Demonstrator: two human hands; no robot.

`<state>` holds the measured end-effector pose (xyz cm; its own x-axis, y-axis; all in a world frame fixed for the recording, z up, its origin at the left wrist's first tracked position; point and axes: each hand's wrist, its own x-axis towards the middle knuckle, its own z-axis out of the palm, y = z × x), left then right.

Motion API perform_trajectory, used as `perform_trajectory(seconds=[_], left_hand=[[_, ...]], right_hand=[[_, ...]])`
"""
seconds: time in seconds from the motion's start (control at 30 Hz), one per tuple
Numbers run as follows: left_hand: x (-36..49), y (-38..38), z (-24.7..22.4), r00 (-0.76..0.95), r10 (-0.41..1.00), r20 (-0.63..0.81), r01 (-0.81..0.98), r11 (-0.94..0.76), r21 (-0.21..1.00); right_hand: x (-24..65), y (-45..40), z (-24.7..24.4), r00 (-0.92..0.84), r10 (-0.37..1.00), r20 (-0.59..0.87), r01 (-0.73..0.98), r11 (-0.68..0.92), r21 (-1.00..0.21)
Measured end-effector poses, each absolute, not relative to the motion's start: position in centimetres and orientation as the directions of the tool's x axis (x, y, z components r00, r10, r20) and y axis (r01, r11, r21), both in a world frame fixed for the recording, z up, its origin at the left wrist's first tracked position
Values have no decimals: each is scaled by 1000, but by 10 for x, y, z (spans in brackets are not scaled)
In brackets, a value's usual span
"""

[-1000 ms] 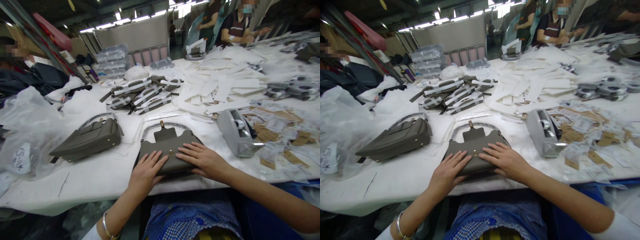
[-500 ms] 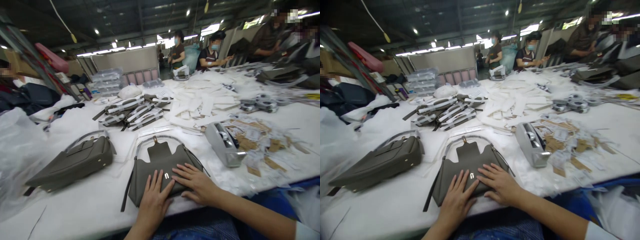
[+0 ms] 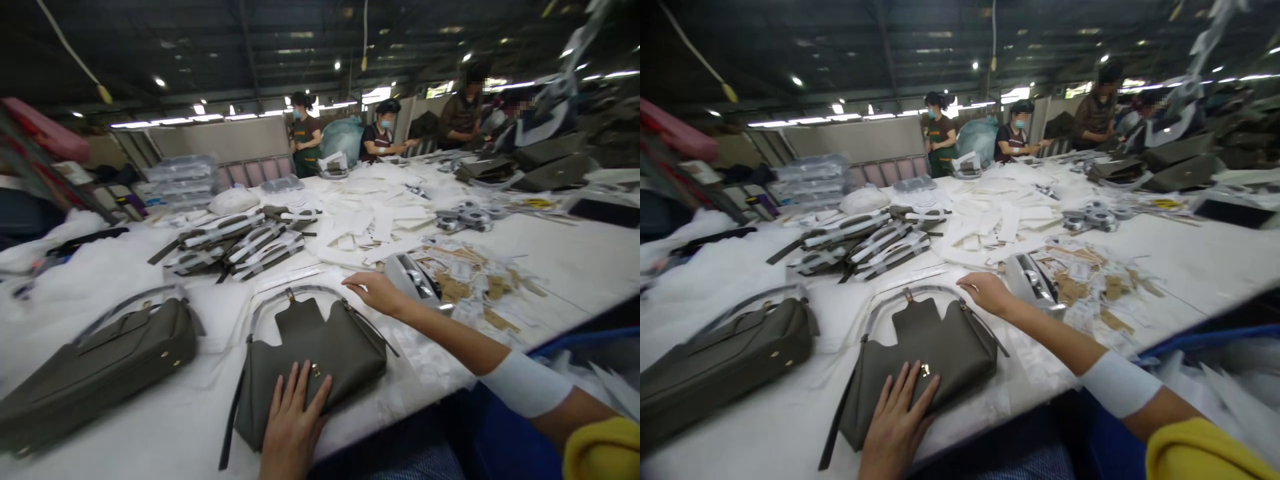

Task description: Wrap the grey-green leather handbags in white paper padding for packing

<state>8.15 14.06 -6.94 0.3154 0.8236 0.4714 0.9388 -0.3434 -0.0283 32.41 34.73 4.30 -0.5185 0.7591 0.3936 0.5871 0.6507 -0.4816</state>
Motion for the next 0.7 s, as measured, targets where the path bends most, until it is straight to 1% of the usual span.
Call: perform_trajectory(seconds=[0.03, 0.1, 0.17, 0.23, 0.37, 0.5, 0.6, 0.7], left_hand=[[82, 140, -69, 315, 820, 478, 937, -348, -19], [81, 140, -70, 326, 809, 490, 932, -362, -23], [79, 140, -70, 334, 805, 491, 931, -364, -35], [78, 140, -70, 331, 813, 478, 933, -358, -38], [79, 137, -70, 329, 809, 487, 933, -358, -34], [79, 140, -72, 301, 780, 548, 943, -328, -51], [79, 145, -77, 301, 723, 622, 945, -313, -94], [82, 148, -89, 319, 658, 682, 938, -321, -129]], right_hand=[[311, 352, 46, -554, 732, 398, 565, 681, -466], [276, 356, 50, -699, 607, 378, 444, 783, -436], [232, 358, 50, -832, 451, 324, 308, 860, -406], [185, 363, 47, -895, 363, 259, 250, 890, -382], [94, 385, 27, -919, 358, 166, 287, 895, -341], [27, 394, 4, -935, 330, 128, 284, 915, -285], [4, 382, 2, -941, 323, 99, 297, 930, -215], [9, 364, 18, -942, 333, 52, 325, 938, -123]])
